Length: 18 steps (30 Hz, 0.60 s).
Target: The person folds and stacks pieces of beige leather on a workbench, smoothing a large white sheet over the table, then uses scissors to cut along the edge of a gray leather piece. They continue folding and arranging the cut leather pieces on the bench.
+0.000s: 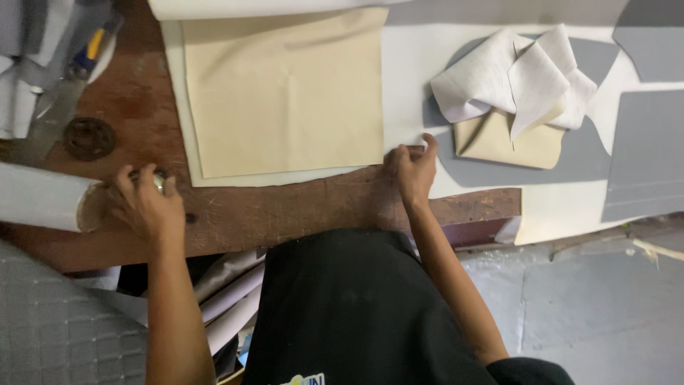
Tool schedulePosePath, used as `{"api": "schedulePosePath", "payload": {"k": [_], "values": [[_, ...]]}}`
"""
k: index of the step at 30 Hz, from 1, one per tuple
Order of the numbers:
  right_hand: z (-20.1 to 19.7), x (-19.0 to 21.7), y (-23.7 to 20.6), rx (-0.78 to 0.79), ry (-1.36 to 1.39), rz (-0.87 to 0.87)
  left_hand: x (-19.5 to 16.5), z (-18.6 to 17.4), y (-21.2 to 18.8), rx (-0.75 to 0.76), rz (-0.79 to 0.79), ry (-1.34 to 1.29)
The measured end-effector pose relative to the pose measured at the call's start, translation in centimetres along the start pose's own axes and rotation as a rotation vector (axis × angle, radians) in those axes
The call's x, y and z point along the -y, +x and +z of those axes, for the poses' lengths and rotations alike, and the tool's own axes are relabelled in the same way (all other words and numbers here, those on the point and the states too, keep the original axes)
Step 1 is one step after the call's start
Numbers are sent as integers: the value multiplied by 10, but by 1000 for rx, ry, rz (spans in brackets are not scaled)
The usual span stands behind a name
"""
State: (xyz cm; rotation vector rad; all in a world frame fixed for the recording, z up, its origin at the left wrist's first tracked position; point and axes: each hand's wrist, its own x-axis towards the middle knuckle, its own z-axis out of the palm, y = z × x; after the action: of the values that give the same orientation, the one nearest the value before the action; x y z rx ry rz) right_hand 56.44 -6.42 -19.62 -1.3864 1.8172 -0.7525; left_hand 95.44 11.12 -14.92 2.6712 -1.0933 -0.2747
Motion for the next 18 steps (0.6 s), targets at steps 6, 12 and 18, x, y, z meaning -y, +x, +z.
{"api": "schedulePosePath", "payload": {"k": [6, 12, 18], "values": [[3, 28, 7, -86, -31, 128, -39, -2, 20, 9, 17, -126], [8, 40, 17, -122, -78, 44, -74, 4, 43, 158, -173, -364], [-6, 26, 10, -149, -110, -18, -57, -1, 34, 288, -146, -294]]}}
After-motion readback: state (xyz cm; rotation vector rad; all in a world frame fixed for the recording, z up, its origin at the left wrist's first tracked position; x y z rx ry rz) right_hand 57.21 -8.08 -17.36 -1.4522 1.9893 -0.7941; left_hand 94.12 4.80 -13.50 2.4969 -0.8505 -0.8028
